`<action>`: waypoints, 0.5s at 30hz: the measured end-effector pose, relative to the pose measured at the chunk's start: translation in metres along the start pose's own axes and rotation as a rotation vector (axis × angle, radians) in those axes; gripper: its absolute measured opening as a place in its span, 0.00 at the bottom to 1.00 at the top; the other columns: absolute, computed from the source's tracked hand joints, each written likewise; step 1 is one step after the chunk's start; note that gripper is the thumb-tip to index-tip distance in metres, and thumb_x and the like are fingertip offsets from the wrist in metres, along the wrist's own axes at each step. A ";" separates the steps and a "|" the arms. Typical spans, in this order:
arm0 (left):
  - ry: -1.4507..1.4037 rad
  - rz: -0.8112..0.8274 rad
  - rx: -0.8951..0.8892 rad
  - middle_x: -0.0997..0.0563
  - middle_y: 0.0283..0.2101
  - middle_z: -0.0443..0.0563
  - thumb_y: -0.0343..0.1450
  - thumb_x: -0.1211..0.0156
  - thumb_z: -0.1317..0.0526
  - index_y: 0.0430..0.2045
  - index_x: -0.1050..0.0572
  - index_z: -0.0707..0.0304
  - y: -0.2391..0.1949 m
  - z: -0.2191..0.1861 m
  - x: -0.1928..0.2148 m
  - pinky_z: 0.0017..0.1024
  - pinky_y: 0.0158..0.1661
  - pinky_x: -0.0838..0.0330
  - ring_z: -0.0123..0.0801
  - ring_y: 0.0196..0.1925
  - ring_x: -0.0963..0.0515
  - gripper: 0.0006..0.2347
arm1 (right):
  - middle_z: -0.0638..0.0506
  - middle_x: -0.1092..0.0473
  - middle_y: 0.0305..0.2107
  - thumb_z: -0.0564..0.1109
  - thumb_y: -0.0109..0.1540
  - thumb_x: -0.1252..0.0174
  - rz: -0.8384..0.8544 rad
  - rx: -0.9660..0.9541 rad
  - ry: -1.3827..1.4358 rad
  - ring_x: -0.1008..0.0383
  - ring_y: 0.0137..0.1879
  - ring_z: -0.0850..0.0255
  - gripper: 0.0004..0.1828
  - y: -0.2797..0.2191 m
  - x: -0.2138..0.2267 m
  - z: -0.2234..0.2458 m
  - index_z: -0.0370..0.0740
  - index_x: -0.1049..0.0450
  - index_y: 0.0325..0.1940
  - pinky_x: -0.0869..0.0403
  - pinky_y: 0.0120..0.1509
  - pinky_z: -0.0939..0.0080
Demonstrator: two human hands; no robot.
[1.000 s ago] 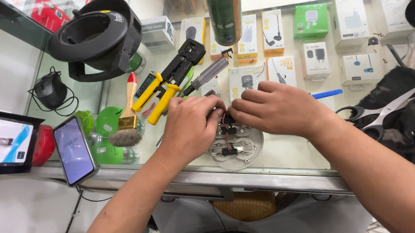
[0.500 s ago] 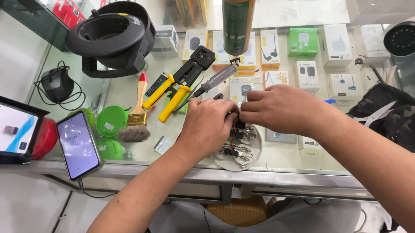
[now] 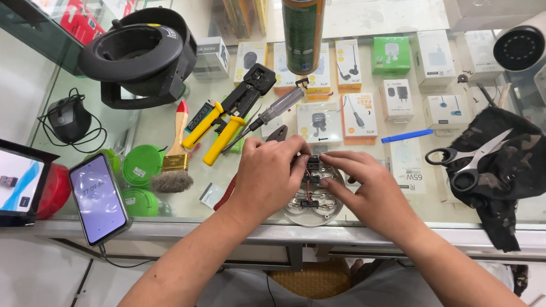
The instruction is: The person works on a disassembled circular electronic device, likely a ceiling fan controller, on a glass counter. They use pliers to strip and cut wires, then connect and secure the wires to the internal components of the device.
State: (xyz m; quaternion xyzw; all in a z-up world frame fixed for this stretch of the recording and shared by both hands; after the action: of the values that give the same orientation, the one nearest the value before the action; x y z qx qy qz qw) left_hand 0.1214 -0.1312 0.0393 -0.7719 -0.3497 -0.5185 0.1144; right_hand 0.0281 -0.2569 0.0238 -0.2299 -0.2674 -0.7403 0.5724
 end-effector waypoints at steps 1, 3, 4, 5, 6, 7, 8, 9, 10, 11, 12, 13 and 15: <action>-0.007 0.008 0.013 0.18 0.27 0.40 0.73 0.46 0.56 0.37 0.25 0.46 0.000 0.001 -0.001 0.43 0.55 0.36 0.37 0.38 0.15 0.04 | 0.51 0.21 0.49 0.47 0.61 0.35 0.002 0.012 0.042 0.23 0.56 0.52 0.19 0.000 0.000 0.004 0.48 0.20 0.57 0.23 0.51 0.56; -0.006 0.010 0.015 0.17 0.27 0.41 0.73 0.47 0.57 0.37 0.26 0.46 0.002 -0.001 -0.001 0.43 0.56 0.36 0.38 0.38 0.15 0.04 | 0.52 0.21 0.50 0.47 0.61 0.34 -0.013 -0.017 0.072 0.24 0.57 0.54 0.20 0.000 -0.003 -0.003 0.49 0.20 0.57 0.24 0.52 0.58; -0.005 0.015 0.017 0.17 0.27 0.42 0.73 0.47 0.58 0.38 0.26 0.47 0.002 -0.002 -0.002 0.44 0.56 0.36 0.39 0.38 0.15 0.04 | 0.54 0.21 0.51 0.47 0.60 0.34 -0.028 -0.049 0.103 0.24 0.58 0.55 0.20 0.000 -0.004 -0.009 0.50 0.20 0.58 0.25 0.52 0.59; -0.004 0.012 0.014 0.17 0.27 0.42 0.73 0.47 0.58 0.38 0.26 0.47 0.002 -0.001 -0.002 0.44 0.56 0.36 0.39 0.38 0.15 0.04 | 0.54 0.21 0.51 0.47 0.60 0.34 -0.032 -0.046 0.101 0.24 0.58 0.55 0.20 0.000 -0.004 -0.007 0.50 0.20 0.58 0.25 0.52 0.59; -0.012 0.015 0.022 0.17 0.28 0.41 0.73 0.47 0.57 0.38 0.26 0.46 0.003 0.001 -0.003 0.43 0.56 0.36 0.38 0.39 0.15 0.04 | 0.56 0.21 0.52 0.48 0.60 0.33 -0.020 -0.097 0.168 0.26 0.59 0.58 0.21 0.000 -0.005 -0.011 0.52 0.20 0.58 0.27 0.53 0.60; -0.022 0.025 0.033 0.16 0.29 0.40 0.73 0.47 0.56 0.38 0.26 0.44 0.002 0.002 -0.006 0.42 0.56 0.36 0.37 0.40 0.15 0.04 | 0.58 0.21 0.53 0.48 0.59 0.32 -0.006 -0.153 0.236 0.27 0.61 0.61 0.22 -0.002 -0.008 -0.015 0.54 0.20 0.58 0.29 0.55 0.62; -0.024 0.028 0.031 0.16 0.29 0.40 0.73 0.47 0.56 0.38 0.26 0.44 0.002 0.003 -0.005 0.42 0.56 0.36 0.37 0.40 0.15 0.04 | 0.58 0.21 0.53 0.48 0.59 0.32 -0.007 -0.157 0.236 0.27 0.61 0.61 0.22 -0.002 -0.011 -0.015 0.54 0.20 0.58 0.29 0.55 0.62; -0.020 0.027 0.030 0.16 0.30 0.40 0.73 0.47 0.56 0.37 0.25 0.45 0.002 0.004 -0.005 0.40 0.56 0.36 0.38 0.40 0.14 0.04 | 0.58 0.23 0.55 0.49 0.59 0.33 -0.010 -0.199 0.290 0.29 0.63 0.61 0.22 -0.002 -0.013 -0.018 0.54 0.20 0.59 0.31 0.57 0.61; -0.016 0.025 0.028 0.16 0.30 0.41 0.73 0.47 0.57 0.37 0.25 0.45 0.003 0.005 -0.004 0.39 0.55 0.35 0.38 0.40 0.14 0.04 | 0.57 0.24 0.57 0.49 0.59 0.34 -0.012 -0.241 0.344 0.31 0.65 0.61 0.23 -0.003 -0.017 -0.020 0.54 0.21 0.60 0.32 0.59 0.61; -0.017 0.027 0.027 0.16 0.30 0.41 0.73 0.47 0.57 0.37 0.25 0.45 0.003 0.005 -0.005 0.39 0.55 0.35 0.38 0.40 0.14 0.04 | 0.57 0.24 0.57 0.49 0.59 0.34 -0.014 -0.243 0.343 0.31 0.65 0.61 0.23 -0.003 -0.019 -0.015 0.54 0.21 0.60 0.32 0.59 0.61; -0.025 0.024 0.017 0.16 0.29 0.41 0.73 0.46 0.57 0.36 0.25 0.45 0.003 0.004 -0.004 0.37 0.53 0.34 0.37 0.40 0.14 0.03 | 0.56 0.23 0.56 0.48 0.60 0.36 -0.062 -0.278 0.399 0.31 0.64 0.62 0.21 -0.005 -0.018 -0.014 0.51 0.20 0.58 0.34 0.61 0.61; -0.033 0.014 0.007 0.16 0.28 0.41 0.72 0.46 0.58 0.34 0.24 0.46 0.004 0.003 -0.003 0.36 0.52 0.34 0.37 0.39 0.14 0.03 | 0.55 0.22 0.54 0.47 0.61 0.37 -0.110 -0.309 0.452 0.31 0.64 0.62 0.18 -0.004 -0.017 -0.012 0.47 0.19 0.56 0.35 0.63 0.61; -0.047 0.009 0.010 0.16 0.28 0.42 0.72 0.45 0.58 0.35 0.24 0.47 0.005 0.004 -0.002 0.36 0.51 0.33 0.38 0.39 0.14 0.03 | 0.51 0.23 0.54 0.45 0.60 0.37 -0.154 -0.302 0.471 0.31 0.65 0.58 0.18 -0.005 -0.019 -0.007 0.43 0.19 0.55 0.35 0.66 0.58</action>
State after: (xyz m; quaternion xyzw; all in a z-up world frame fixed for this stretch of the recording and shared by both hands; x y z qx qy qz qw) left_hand 0.1274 -0.1335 0.0368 -0.7849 -0.3514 -0.4978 0.1123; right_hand 0.0276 -0.2467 0.0055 -0.1134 -0.0307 -0.8458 0.5204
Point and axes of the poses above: each hand's wrist, its own y-axis towards the middle knuckle, its own x-axis out of the back of the hand, z = x × y, the point moved 9 cm from there along y, towards the middle knuckle
